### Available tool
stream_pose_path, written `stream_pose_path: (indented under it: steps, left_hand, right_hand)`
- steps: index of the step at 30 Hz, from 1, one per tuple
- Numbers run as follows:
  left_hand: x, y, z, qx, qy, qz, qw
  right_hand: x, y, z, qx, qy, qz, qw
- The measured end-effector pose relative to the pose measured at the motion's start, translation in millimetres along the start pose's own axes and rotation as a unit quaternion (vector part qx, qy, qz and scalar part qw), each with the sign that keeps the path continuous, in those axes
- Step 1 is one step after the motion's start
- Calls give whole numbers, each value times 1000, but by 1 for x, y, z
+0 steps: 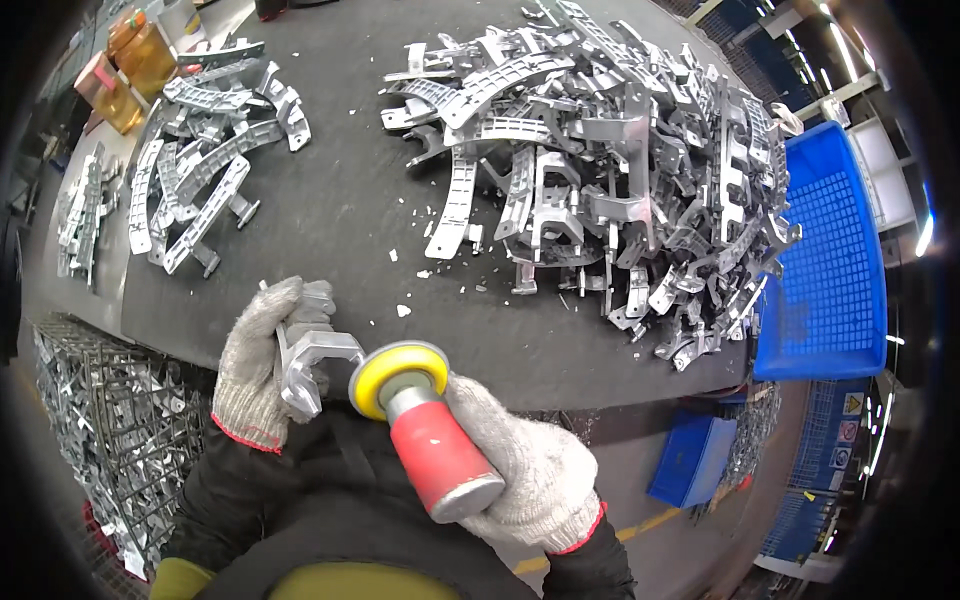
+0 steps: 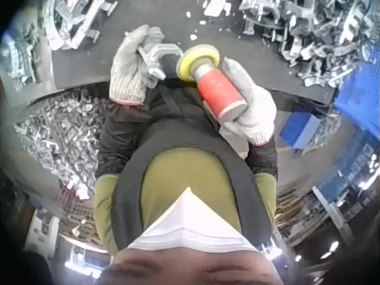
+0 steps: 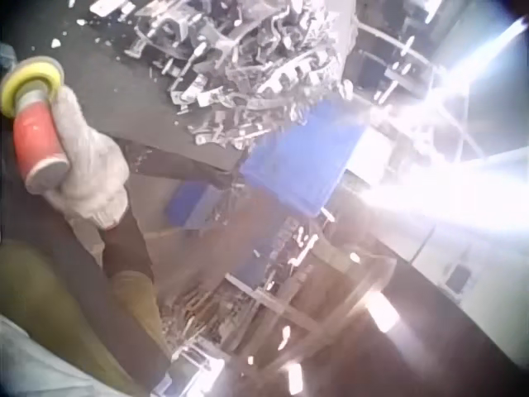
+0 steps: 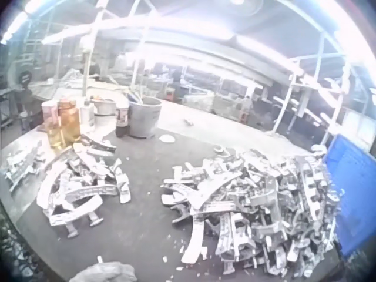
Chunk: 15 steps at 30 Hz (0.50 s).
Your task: The person puts on work gloves, picks up metal parts one by one from a pile on a workbench, grinds them with a handheld rotary grinder, and places the parts onto a stack on the table.
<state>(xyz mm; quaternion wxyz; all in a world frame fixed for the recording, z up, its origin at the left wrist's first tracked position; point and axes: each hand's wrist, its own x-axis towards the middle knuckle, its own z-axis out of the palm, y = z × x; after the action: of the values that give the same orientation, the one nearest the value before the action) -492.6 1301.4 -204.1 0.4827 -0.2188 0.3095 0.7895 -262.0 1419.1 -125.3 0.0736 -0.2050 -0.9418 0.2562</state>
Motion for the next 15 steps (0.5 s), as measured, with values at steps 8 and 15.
stream_pose_path:
  steps: [8, 15]
  left_hand:
    - [0, 10, 15, 50, 51, -24, 997]
    - [38, 178, 34, 205, -271, 180, 923]
  right_hand:
    - [2, 9, 9, 21, 26, 98, 995]
    - [-14, 52, 40, 445, 108, 284, 842]
